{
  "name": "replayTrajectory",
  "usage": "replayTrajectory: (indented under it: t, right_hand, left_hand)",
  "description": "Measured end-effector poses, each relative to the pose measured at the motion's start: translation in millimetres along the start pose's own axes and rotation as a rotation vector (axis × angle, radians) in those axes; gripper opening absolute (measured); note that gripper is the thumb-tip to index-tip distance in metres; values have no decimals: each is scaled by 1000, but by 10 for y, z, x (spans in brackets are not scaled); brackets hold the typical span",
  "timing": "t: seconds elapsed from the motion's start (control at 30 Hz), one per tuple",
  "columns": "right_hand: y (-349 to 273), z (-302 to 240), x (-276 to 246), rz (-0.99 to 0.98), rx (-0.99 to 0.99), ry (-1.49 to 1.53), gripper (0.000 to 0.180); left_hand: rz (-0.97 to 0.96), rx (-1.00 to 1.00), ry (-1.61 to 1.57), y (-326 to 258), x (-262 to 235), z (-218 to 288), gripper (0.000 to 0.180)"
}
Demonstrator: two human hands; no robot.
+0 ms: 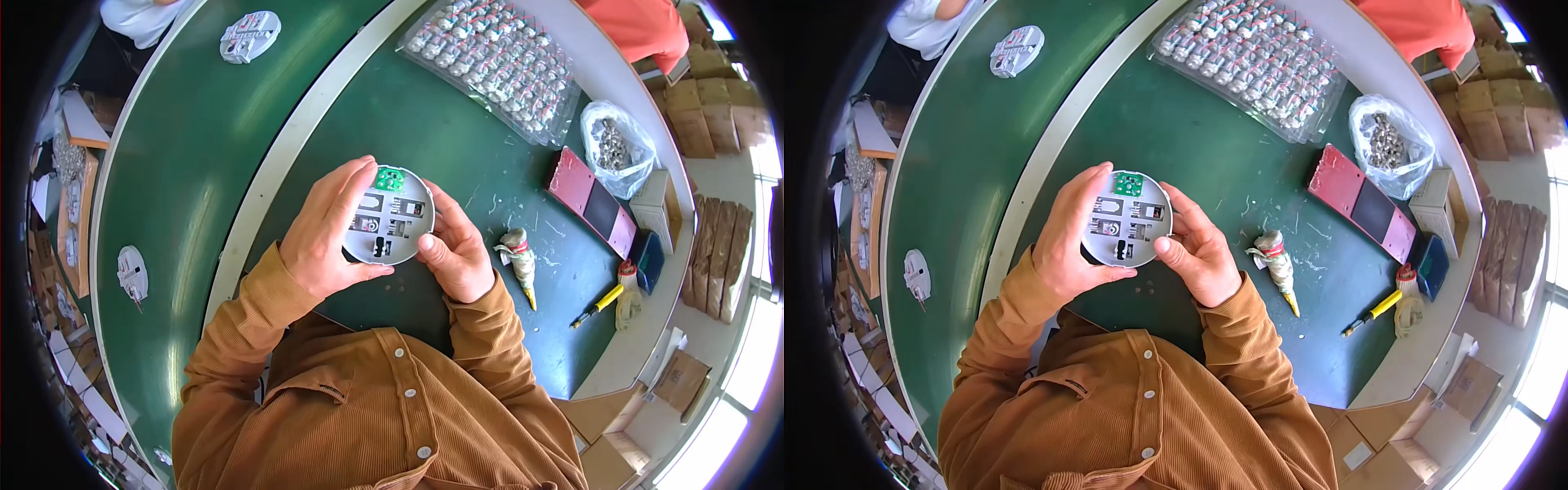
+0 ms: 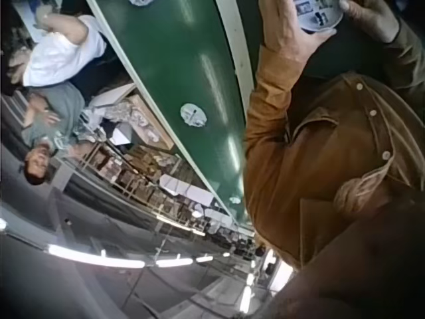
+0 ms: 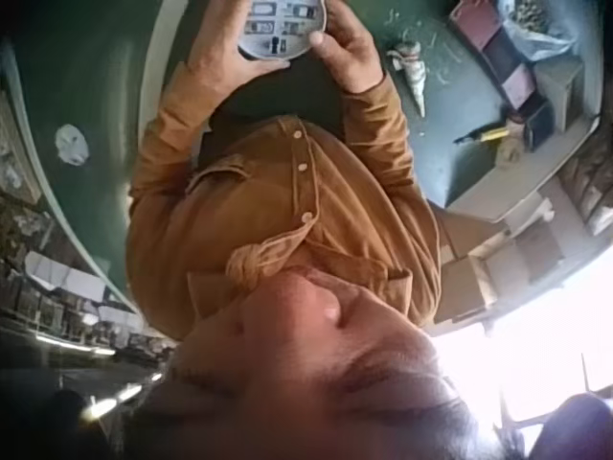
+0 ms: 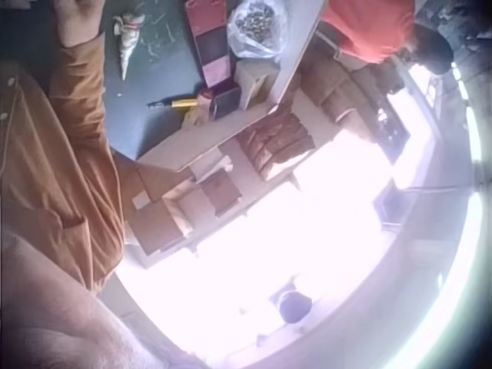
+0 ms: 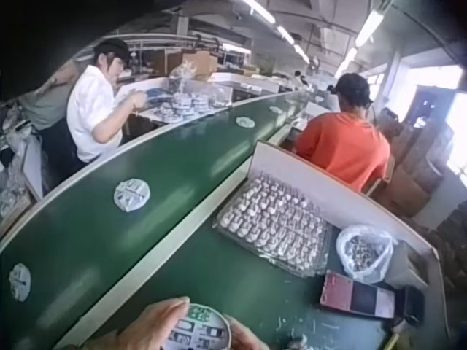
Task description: Assembling components onto a circular electronic module at a factory workstation.
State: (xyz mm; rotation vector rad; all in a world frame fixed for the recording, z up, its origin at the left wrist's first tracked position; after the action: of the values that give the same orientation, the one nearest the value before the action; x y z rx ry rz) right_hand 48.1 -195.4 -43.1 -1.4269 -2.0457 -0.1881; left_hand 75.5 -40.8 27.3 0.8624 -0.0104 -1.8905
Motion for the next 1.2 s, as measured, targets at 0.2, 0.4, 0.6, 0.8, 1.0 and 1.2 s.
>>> replayTrajectory:
  t: [0.2, 0.4, 0.6, 0.8, 1.0, 1.2]
  right_hand:
    - [40, 22, 27, 37, -23, 76, 68]
    - [45, 38, -8, 14, -20, 54, 70]
    - [46, 44, 16, 23, -42, 45, 70]
    - [24, 45, 15, -10, -26, 21, 70]
    - [12, 82, 0, -10, 4, 66, 66]
    - [27, 54, 43, -31, -17, 140, 61]
  left_hand:
    - [15, 25, 19, -18, -35, -10, 120]
    - [26, 31, 11, -51, -29, -41, 120]
    - [26, 31, -22, -78, -50, -67, 120]
    - [30, 4, -69, -126, -67, -92, 122]
    - [63, 24, -43, -121, -112, -59, 122]
    - [59, 10, -46, -131, -135, -72, 118]
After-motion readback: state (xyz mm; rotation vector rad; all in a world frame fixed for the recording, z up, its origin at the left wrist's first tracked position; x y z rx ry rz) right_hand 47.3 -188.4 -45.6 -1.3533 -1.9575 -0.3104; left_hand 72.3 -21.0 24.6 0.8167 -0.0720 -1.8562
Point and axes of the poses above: each hand's wrist, its own y-axis towards the middle knuckle, its own x-axis out of the palm, z = x × y, the point moved 9 cm from there along y, towards the middle knuckle, and after that the axes turned 5 degrees about x, right-handed, at the moved point
